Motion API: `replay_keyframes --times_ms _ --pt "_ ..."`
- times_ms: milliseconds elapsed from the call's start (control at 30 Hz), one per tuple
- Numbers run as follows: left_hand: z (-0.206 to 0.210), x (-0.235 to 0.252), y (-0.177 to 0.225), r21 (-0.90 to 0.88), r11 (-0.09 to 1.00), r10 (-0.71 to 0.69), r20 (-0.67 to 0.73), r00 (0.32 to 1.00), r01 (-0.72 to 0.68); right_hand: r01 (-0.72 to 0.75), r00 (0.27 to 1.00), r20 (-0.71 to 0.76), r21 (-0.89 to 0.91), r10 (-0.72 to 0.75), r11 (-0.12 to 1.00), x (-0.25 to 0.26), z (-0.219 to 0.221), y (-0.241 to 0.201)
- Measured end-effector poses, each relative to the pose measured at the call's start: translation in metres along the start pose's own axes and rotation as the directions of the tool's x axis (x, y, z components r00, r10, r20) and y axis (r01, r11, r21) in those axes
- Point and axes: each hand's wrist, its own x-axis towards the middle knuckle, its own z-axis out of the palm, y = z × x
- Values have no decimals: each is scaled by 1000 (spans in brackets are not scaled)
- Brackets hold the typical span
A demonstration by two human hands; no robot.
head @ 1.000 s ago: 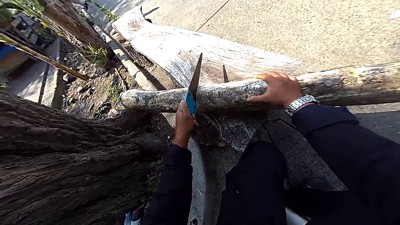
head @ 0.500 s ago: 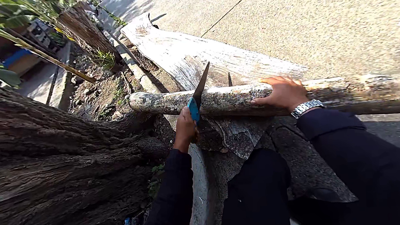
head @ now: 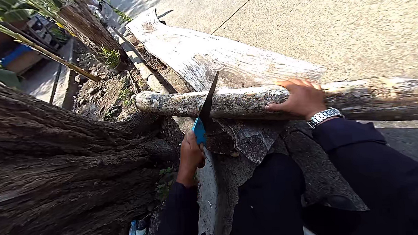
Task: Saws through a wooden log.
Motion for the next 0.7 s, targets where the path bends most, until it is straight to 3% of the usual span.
replay_keyframes --times_ms 67,167,267,400,467,600,700 --pt "23 46 17 -1 1000 7 41 999 -7 9 1000 3 6 -9 1000 -9 -1 -4" --pt "33 59 30 -76 997 -14 88 996 21 -6 999 45 -14 7 1000 -4 -6 1" --pt "10 19 9 -89 996 -3 67 998 9 -24 997 72 -11 24 1000 4 -7 -1" --pt "-27 -80 -31 -69 995 76 20 997 -74 -30 995 98 -3 30 1000 16 -7 1" --pt "-35 -92 -29 -49 996 72 -6 997 -72 -34 997 66 -4 34 999 20 -4 2" --pt "1 7 0 22 1000 15 -8 1000 -15 -7 1000 23 -15 7 1000 2 -3 -2" --pt "37 83 28 -56 998 8 37 999 -6 -9 999 33 -13 10 1000 -5 -5 -3"
